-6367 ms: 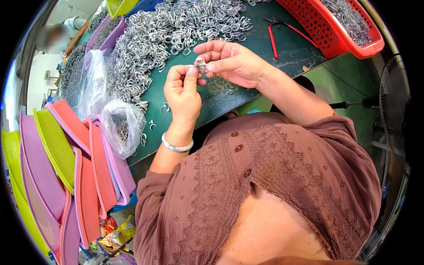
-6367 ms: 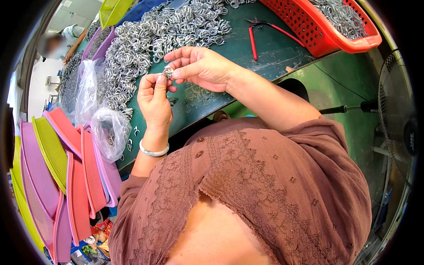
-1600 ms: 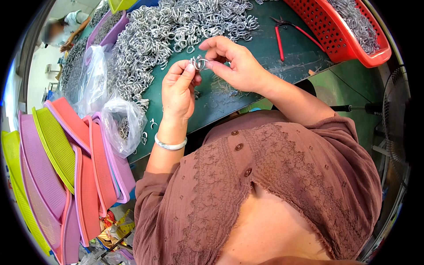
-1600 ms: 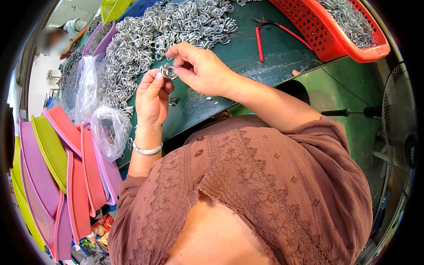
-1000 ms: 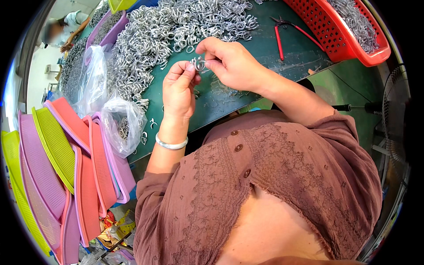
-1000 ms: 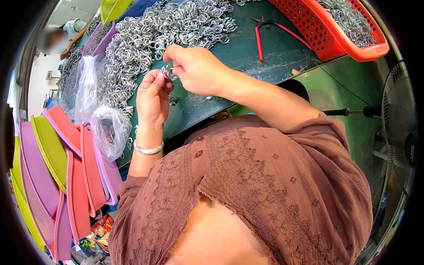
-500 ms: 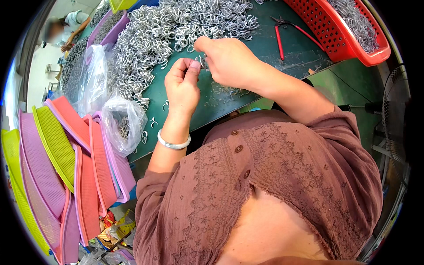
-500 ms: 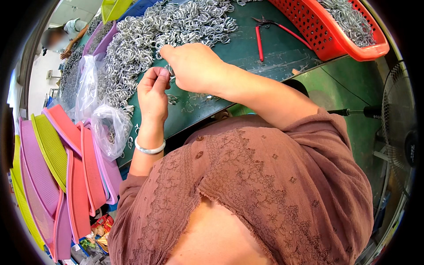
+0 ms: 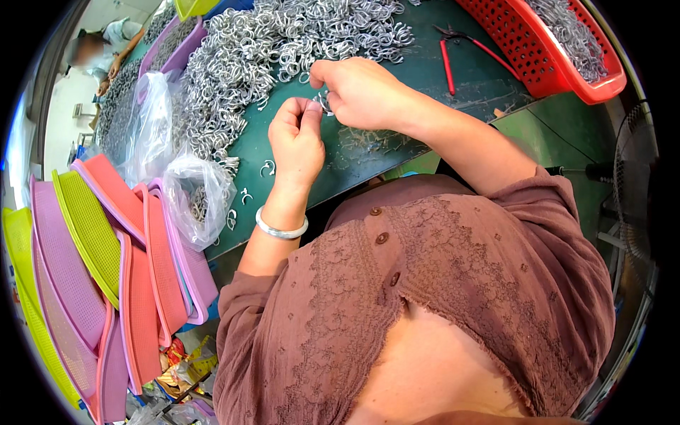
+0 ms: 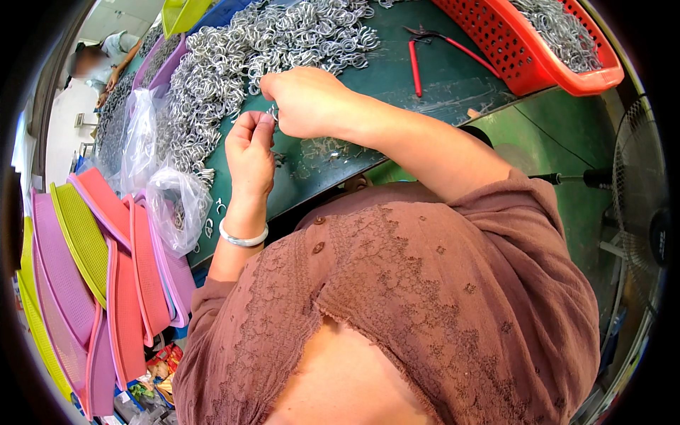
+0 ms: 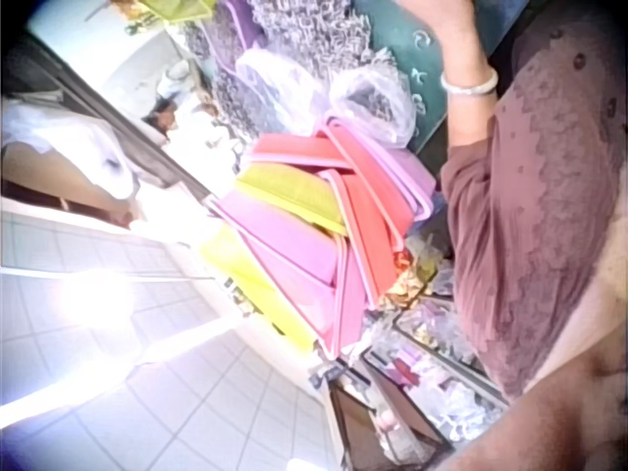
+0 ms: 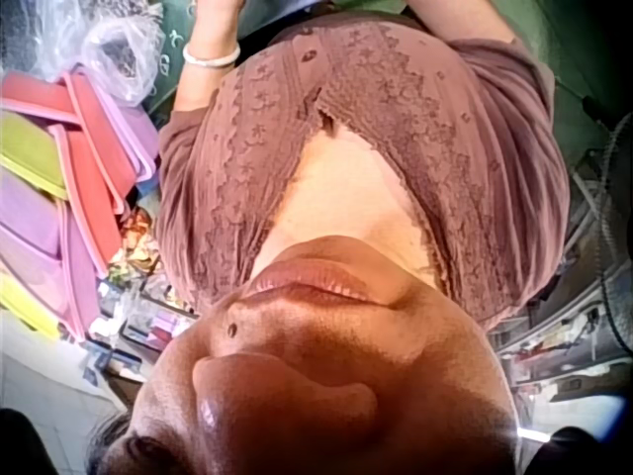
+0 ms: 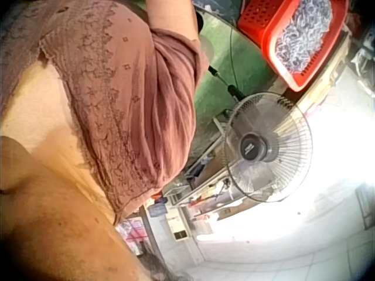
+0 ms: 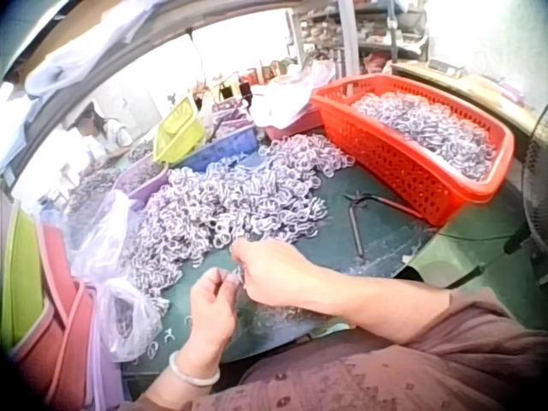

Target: The person picks up metal hook pieces from a large pile on a workstation and connects them by hand to form a chain-like assembly, occasionally placing completed segments into a red basket.

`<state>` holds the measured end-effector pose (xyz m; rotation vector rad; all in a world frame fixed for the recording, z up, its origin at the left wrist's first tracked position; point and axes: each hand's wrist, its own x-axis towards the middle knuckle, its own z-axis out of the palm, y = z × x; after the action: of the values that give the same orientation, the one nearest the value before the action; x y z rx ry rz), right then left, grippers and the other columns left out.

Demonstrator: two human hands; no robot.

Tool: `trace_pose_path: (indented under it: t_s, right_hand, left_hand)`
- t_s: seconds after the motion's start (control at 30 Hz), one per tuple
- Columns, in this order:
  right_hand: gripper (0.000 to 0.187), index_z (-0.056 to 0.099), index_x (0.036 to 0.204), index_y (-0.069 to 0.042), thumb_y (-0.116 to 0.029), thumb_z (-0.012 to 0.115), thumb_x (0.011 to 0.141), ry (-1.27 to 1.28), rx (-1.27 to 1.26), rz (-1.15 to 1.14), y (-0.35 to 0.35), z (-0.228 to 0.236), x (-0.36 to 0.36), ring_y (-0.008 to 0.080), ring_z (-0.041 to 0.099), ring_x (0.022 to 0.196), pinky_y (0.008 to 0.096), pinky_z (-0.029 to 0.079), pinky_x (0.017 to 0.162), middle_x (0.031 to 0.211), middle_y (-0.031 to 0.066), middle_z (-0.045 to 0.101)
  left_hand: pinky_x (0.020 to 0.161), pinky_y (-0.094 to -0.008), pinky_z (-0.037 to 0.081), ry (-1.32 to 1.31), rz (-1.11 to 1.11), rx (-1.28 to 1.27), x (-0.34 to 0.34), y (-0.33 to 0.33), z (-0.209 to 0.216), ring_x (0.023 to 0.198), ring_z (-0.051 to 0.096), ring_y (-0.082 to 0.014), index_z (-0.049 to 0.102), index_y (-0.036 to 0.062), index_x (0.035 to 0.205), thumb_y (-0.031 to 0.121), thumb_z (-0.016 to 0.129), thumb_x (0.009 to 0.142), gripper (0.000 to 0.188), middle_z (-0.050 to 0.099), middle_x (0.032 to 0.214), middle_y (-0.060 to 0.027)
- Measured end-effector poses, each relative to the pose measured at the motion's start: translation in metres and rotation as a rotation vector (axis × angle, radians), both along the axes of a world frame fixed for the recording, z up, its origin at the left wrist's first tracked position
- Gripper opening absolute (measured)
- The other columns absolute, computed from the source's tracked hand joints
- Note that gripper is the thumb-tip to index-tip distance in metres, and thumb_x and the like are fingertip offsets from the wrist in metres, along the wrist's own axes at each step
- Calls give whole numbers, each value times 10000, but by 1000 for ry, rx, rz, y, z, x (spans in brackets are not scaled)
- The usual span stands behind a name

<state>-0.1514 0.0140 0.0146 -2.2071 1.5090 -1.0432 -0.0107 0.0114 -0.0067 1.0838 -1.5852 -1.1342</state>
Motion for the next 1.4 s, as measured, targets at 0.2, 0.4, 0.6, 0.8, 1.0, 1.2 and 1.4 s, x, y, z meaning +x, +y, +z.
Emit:
trace_pose_path:
  t_s: [0.2,0.4,0.6,0.8,1.0,1.2,1.4]
  right_hand:
    - [218,525,859,-5,14,461,652,-92,17,-7,2,-1,3,281,550,561,366,425,538,588,134,546]
    - [172,500,855,13,27,473,685,-447,179,39,-1,-9,4,64,405,462,234,334,433,497,5,451]
    - [180,540,821,-6,-6,485,649,-626,218,-85,3,-16,14,233,563,580,334,443,554,620,111,566]
    - [162,532,805,-6,-8,482,650,-585,57,-153,1,-24,24,194,551,551,308,427,520,588,93,553]
    - [154,522,844,-9,-18,491,693,-653,215,34,-7,-27,13,185,528,537,301,423,523,585,87,541]
    - [139,517,871,-20,-42,517,734,-551,117,73,-2,-20,13,185,530,564,298,425,556,612,77,546]
    - [125,490,887,-23,-2,498,764,-434,-97,59,3,-16,17,88,433,518,234,373,500,559,17,462]
  left_hand:
    - [468,-187,286,96,-36,108,4,-1,1,534,345,-28,501,33,694,75,496,812,125,440,594,45]
    - [492,-174,307,214,-74,177,9,-2,2,547,376,-37,497,60,709,108,493,826,126,450,618,46]
    - [518,-169,318,321,-33,188,7,-1,-6,571,387,-38,503,59,734,96,489,828,103,461,637,40]
    - [515,-173,327,387,58,170,4,2,-16,575,403,-46,511,51,752,83,489,827,84,475,654,26]
    - [538,-191,378,458,-14,239,11,0,-8,598,456,-65,547,27,759,78,493,820,96,534,693,-8]
    - [539,-198,394,231,-36,139,22,-6,1,588,472,-69,564,10,740,109,527,795,120,548,678,-7]
    - [529,-185,387,314,-18,127,23,-5,5,571,457,-57,559,10,740,101,531,790,107,530,665,5]
